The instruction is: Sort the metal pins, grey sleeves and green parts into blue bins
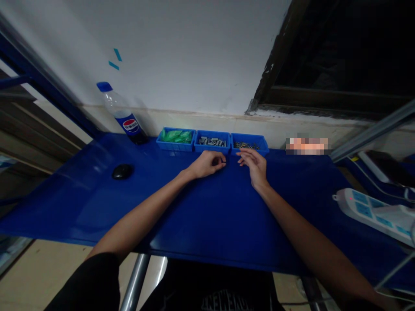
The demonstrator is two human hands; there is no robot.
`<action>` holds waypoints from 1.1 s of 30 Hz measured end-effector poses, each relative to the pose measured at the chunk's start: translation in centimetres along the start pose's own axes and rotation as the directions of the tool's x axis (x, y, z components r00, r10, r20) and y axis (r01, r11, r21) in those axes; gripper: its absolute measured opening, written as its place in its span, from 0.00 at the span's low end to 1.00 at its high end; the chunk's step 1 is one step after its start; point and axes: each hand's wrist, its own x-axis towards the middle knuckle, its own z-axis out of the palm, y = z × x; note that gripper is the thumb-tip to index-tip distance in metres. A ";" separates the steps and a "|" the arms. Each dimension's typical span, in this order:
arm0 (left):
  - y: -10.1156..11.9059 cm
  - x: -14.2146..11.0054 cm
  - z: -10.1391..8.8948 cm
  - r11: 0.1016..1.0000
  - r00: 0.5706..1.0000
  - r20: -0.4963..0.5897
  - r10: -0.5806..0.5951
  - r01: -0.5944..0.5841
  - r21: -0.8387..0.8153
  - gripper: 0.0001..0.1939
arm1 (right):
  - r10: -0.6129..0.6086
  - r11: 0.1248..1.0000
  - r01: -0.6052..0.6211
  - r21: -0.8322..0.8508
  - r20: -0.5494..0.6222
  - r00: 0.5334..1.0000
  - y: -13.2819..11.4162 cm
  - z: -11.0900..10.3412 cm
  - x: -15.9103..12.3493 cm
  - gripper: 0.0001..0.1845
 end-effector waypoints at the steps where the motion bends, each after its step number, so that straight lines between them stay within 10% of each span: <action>1: -0.1 -0.1 0.2 1.000 1.000 0.019 -0.015 0.015 0.011 0.07 | 0.011 1.000 -0.010 -0.017 0.029 1.000 0.0 0.1 -0.1 0.12; 7: -0.1 -1.6 0.6 0.993 0.997 0.009 -0.074 0.073 0.093 0.07 | -0.030 0.935 0.087 -0.344 0.168 0.985 -0.1 0.4 -0.9 0.21; 13: -0.8 -2.4 0.7 0.997 0.998 -0.045 -0.045 0.048 0.056 0.06 | -0.145 0.606 0.381 -0.698 0.374 0.916 -1.0 0.9 -1.9 0.23; 19: -0.8 -3.0 1.1 0.998 0.994 -0.105 -0.021 0.027 0.064 0.07 | 0.000 0.373 0.430 -0.823 0.463 0.886 -1.4 1.3 -2.2 0.18; 33: -0.6 -3.4 1.4 0.994 0.992 -0.123 0.007 0.006 0.105 0.06 | 0.033 0.401 0.416 -0.816 0.467 0.884 -1.0 1.1 -1.9 0.17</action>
